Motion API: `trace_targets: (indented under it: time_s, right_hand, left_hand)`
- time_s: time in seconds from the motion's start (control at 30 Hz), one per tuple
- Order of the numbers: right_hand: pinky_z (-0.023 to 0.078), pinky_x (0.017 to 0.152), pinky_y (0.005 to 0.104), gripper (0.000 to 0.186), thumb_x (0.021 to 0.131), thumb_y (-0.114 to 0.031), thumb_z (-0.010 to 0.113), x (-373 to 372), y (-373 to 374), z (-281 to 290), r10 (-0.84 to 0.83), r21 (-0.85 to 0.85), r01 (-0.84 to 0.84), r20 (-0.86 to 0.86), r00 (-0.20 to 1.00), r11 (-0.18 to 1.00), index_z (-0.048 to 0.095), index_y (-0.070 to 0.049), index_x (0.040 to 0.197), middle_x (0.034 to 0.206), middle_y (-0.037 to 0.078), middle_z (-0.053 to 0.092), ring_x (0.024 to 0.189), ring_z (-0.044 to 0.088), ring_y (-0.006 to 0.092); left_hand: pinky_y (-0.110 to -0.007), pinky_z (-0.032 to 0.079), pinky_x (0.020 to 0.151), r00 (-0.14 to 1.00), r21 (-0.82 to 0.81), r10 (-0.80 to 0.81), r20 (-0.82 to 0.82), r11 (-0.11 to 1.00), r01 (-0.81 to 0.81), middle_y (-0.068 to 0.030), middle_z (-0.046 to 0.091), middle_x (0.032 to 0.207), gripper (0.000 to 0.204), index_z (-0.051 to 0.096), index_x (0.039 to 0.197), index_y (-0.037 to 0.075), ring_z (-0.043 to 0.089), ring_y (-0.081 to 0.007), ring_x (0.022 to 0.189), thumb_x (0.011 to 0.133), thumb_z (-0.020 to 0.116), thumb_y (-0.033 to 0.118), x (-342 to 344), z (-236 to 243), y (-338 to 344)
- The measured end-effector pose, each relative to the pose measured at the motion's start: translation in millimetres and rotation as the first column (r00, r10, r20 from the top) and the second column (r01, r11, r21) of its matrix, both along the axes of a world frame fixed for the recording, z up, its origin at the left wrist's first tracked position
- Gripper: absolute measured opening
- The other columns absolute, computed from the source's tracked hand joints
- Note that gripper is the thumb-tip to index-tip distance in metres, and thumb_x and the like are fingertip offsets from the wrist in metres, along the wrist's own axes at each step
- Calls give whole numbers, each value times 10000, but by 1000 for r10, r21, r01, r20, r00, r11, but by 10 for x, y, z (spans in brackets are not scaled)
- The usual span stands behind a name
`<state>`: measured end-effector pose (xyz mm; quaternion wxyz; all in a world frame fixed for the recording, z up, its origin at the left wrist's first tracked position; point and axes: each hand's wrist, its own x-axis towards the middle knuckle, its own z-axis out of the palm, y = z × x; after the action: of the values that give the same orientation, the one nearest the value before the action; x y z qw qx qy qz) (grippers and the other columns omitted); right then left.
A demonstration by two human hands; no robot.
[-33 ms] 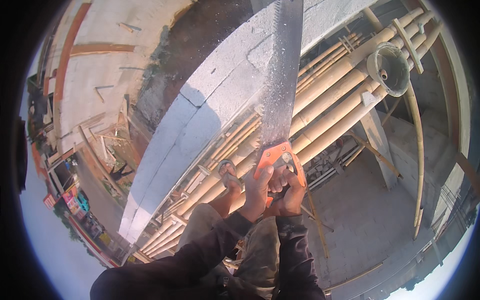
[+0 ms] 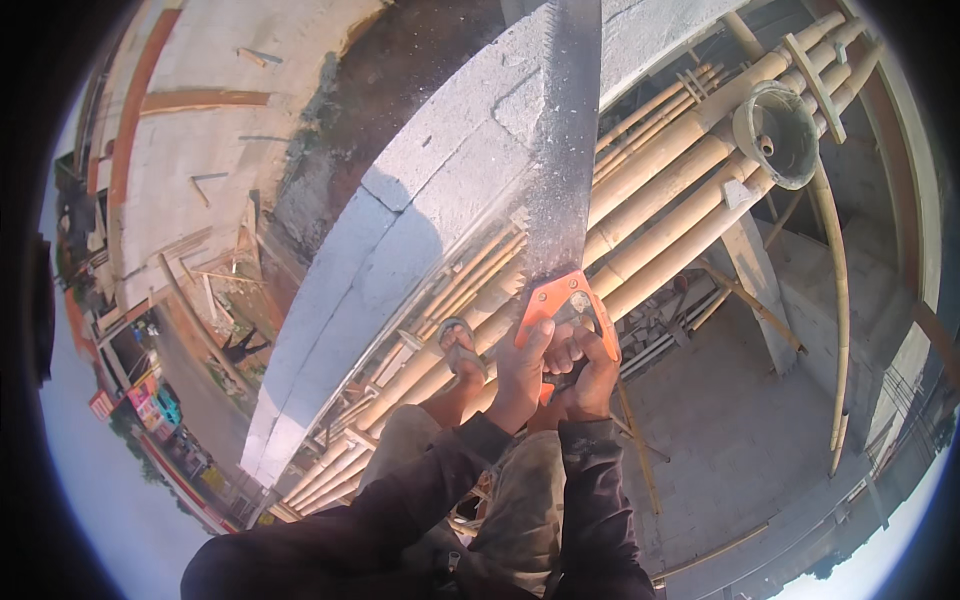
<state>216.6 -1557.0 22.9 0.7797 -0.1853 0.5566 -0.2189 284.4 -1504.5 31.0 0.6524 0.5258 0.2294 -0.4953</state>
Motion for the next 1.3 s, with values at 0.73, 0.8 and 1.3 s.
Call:
trace_targets:
  time_s: [0.73, 0.8, 1.3]
  right_hand:
    - [366, 516, 284, 80, 864, -113, 548, 372, -1152, -703, 59, -39, -53, 197, 979, 998, 488, -71, 833, 622, -27, 389, 516, 413, 100]
    - [352, 458, 270, 208, 845, -119, 552, 19, -452, -371, 18, 39, -21, 73, 997, 999, 544, -10, 1022, 618, -27, 387, 471, 391, 92]
    - [376, 403, 290, 390, 829, -110, 554, -77, 467, -115, -80, 89, 68, 136, 987, 994, 525, 45, 1186, 622, -22, 395, 425, 401, 96]
  left_hand:
    - [-245, 411, 499, 936, -299, 307, 171, 922, -248, -27, 542, 747, 303, 549, 966, -4, 488, -88, 562, 935, 639, 284, 79, -1012, -909]
    - [-239, 421, 497, 969, -174, 242, 55, 958, -229, -48, 588, 797, 364, 517, 1155, -32, 515, -100, 557, 932, 623, 236, -264, -696, -255]
    - [-221, 407, 490, 999, 47, 21, 36, 999, -23, -21, 581, 742, 348, 586, 1089, -25, 503, -79, 519, 922, 653, 273, -238, -326, 576]
